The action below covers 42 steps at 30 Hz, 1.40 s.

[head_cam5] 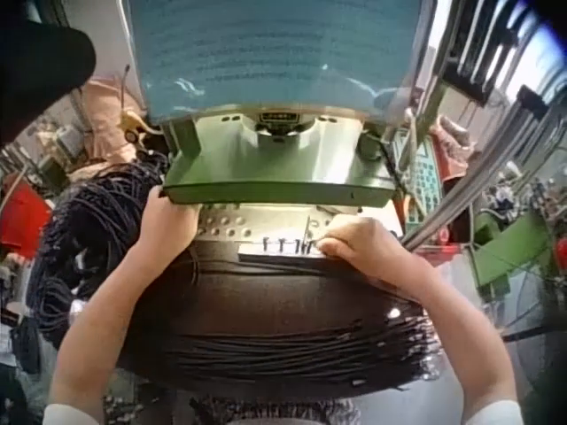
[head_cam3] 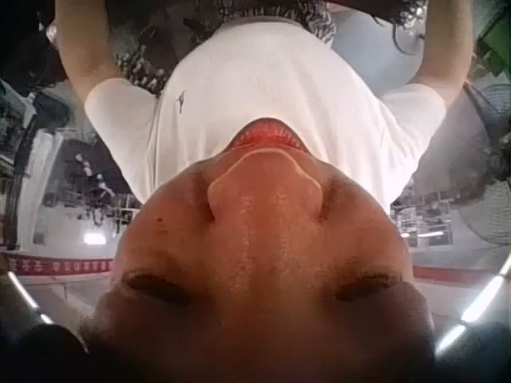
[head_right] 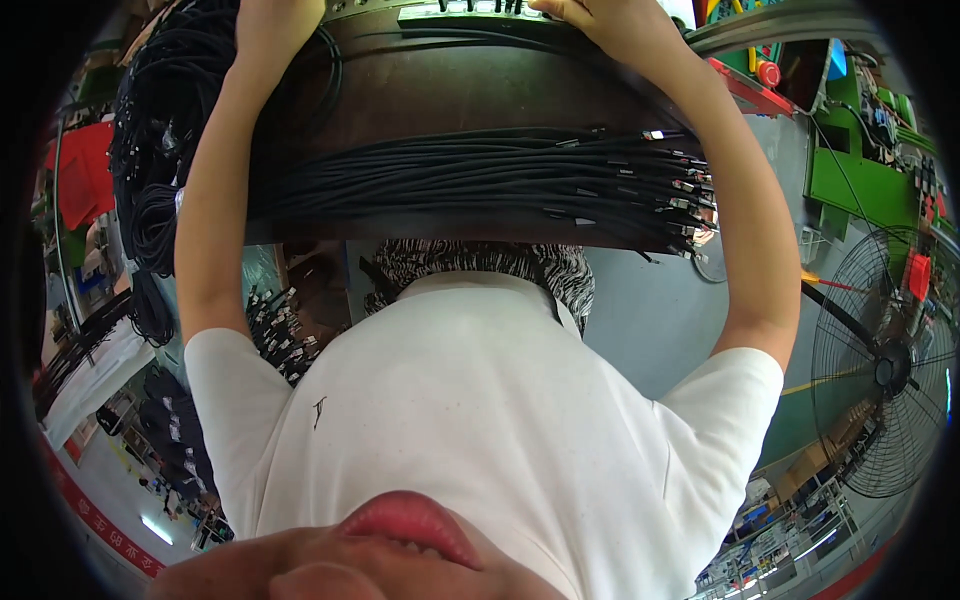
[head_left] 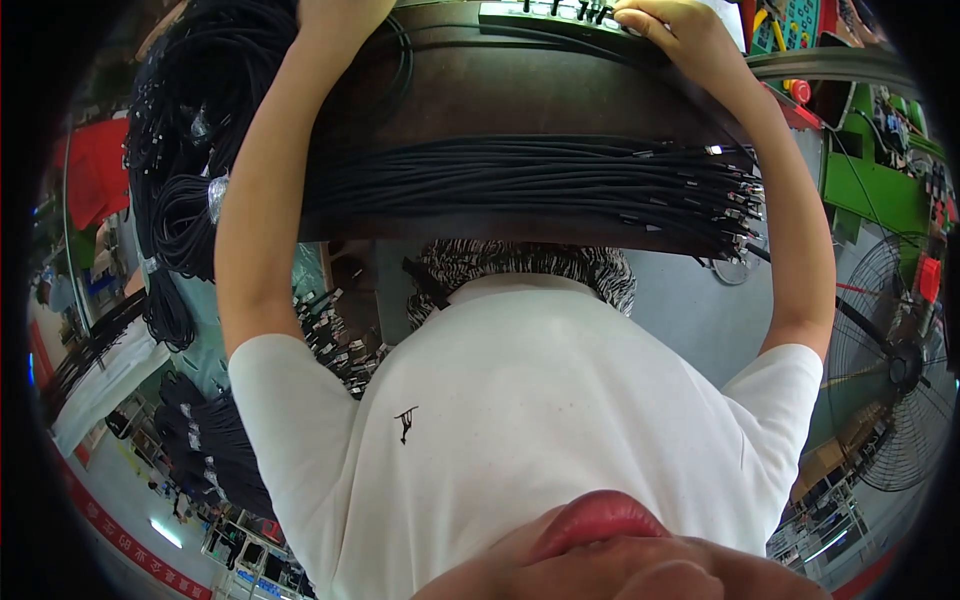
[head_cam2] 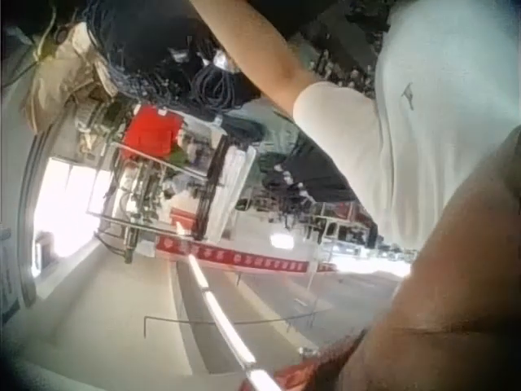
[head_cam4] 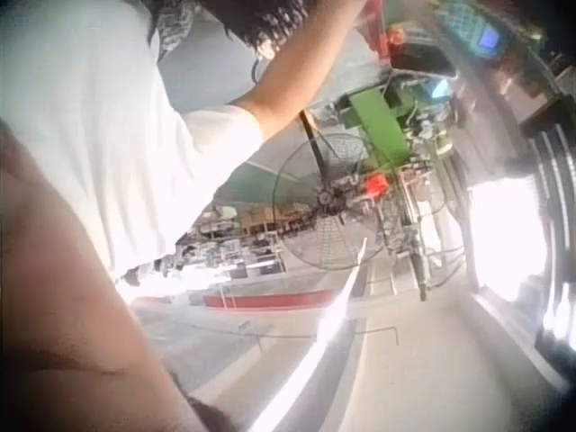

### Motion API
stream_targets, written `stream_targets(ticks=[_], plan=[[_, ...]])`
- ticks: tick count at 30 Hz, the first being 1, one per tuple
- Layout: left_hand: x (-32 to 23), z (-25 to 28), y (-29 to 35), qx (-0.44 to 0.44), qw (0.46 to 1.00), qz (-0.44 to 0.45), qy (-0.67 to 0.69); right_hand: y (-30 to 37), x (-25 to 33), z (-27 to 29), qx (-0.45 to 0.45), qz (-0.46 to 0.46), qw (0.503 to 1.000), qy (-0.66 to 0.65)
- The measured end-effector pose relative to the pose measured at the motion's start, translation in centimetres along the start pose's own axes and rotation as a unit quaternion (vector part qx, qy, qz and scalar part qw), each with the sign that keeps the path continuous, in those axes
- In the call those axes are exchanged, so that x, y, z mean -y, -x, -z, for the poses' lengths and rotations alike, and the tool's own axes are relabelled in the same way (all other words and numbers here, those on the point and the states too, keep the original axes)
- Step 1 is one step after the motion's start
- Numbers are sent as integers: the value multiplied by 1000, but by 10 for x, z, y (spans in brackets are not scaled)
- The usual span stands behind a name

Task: Testing electronic cables by inserting connectors into a testing fixture and organizing them on a workbench.

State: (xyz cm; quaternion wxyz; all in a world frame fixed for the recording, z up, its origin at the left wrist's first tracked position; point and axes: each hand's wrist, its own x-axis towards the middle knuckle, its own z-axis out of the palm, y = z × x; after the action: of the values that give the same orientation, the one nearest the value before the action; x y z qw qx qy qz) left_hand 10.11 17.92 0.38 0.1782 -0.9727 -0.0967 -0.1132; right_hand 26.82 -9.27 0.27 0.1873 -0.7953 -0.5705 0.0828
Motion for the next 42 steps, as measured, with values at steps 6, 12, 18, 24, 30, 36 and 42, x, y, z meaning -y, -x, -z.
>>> stream_targets(ticks=[6,12,18,24,30,36,42], plan=[[-62,-7,5,-40,953,-118,275,13,-11,-9,-73,-58,992,-81],[-83,2,43,3,924,-130,359,34,-5,-15,-153,-52,981,105],[-21,53,140,122,957,-140,224,230,17,27,-294,-272,907,133],[-9,13,141,-15,965,-182,188,221,42,-21,-164,-218,949,157],[11,-7,104,-65,959,-191,200,141,48,-32,-88,-135,979,123],[15,11,110,-23,924,-175,341,142,2,-33,-154,-20,971,183],[1,32,122,14,904,-79,419,146,16,-2,-136,49,970,194]])
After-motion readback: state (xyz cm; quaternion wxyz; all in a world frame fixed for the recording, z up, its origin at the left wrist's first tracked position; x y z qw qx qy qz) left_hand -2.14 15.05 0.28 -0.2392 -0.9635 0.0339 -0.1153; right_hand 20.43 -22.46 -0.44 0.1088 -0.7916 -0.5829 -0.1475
